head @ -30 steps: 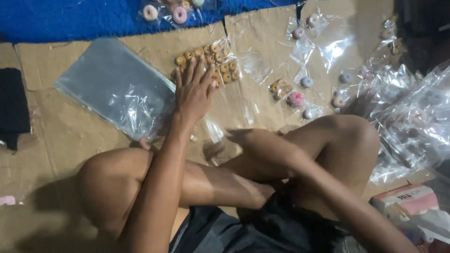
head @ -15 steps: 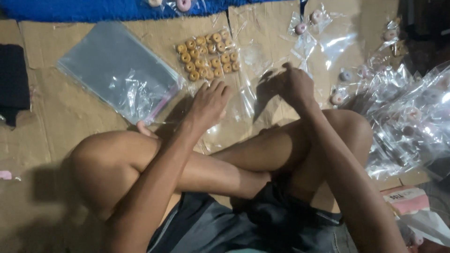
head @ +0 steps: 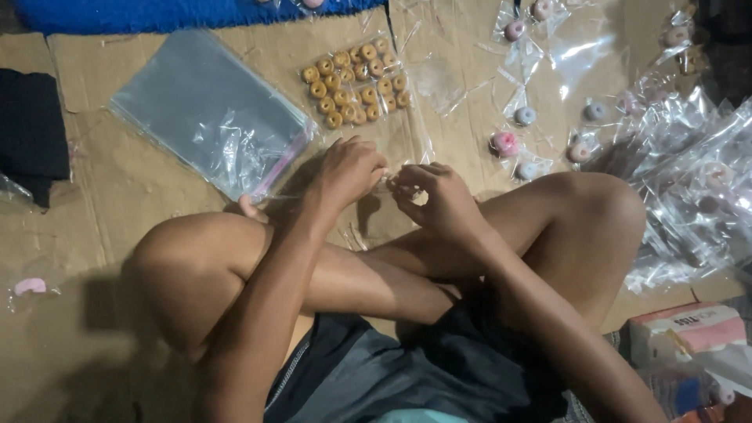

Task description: The person organizes and places small colorful toy donuts into clear plastic bags by hand while sitting on the floor.

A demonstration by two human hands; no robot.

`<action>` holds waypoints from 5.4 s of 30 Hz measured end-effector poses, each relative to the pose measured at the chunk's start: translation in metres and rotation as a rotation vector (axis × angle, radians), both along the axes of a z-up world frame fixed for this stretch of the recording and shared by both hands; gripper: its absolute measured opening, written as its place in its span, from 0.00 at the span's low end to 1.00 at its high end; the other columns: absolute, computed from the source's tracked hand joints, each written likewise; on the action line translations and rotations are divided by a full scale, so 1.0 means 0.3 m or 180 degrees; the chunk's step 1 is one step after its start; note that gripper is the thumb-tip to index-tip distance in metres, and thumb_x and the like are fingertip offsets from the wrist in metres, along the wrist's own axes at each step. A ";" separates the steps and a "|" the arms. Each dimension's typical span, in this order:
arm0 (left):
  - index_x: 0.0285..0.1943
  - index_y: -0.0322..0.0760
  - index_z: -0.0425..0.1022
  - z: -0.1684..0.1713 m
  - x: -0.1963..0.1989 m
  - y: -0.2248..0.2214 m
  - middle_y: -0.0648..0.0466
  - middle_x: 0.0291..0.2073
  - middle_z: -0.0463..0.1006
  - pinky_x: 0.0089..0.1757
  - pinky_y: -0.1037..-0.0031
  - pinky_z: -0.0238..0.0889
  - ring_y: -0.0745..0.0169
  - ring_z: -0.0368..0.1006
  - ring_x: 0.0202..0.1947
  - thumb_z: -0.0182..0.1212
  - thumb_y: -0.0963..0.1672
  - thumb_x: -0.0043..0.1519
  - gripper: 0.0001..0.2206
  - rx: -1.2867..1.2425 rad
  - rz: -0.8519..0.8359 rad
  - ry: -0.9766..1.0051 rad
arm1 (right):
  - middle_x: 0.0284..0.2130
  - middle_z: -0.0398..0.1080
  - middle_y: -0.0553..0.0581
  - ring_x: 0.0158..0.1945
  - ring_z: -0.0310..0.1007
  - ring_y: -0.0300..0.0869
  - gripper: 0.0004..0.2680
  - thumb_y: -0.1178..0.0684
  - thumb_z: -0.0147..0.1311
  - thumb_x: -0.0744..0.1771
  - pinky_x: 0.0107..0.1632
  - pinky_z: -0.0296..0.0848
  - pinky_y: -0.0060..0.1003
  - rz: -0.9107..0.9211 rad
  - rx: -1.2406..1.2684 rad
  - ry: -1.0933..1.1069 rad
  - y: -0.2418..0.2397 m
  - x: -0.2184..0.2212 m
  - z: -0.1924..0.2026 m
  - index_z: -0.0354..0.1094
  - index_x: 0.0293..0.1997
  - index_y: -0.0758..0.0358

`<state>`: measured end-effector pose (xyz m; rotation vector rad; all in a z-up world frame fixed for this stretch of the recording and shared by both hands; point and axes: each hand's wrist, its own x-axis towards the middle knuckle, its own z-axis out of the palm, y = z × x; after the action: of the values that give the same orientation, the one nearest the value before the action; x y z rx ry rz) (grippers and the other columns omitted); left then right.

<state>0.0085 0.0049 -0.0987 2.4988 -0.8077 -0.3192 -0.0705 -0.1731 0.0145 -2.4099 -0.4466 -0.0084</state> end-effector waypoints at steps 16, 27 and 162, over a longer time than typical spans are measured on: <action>0.26 0.44 0.73 0.187 0.009 -0.031 0.53 0.21 0.72 0.40 0.64 0.67 0.52 0.76 0.32 0.56 0.46 0.64 0.12 -0.0795 0.0182 -0.0637 | 0.53 0.72 0.78 0.57 0.73 0.68 0.17 0.55 0.66 0.61 0.52 0.76 0.58 -0.0257 -0.0552 -0.0274 0.008 0.002 -0.089 0.74 0.54 0.68; 0.34 0.40 0.79 0.230 -0.043 -0.050 0.51 0.28 0.76 0.39 0.63 0.66 0.52 0.76 0.35 0.64 0.43 0.60 0.03 -0.0235 -0.0238 -0.1465 | 0.71 0.56 0.73 0.75 0.53 0.61 0.26 0.54 0.56 0.62 0.71 0.57 0.55 0.0181 -0.2579 -0.0290 0.023 -0.010 -0.266 0.62 0.68 0.74; 0.56 0.33 0.71 0.070 -0.028 -0.090 0.41 0.46 0.78 0.39 0.44 0.75 0.34 0.80 0.41 0.59 0.61 0.61 0.30 -0.0169 -0.0002 0.0067 | 0.35 0.74 0.65 0.35 0.79 0.45 0.10 0.59 0.66 0.65 0.38 0.80 0.43 -0.1584 0.1602 0.1394 -0.315 0.247 0.019 0.72 0.48 0.68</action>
<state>0.0001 -0.0222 -0.0776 2.4419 -0.7984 -0.3198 0.0038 -0.2676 0.0201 -1.8896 0.3273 0.1646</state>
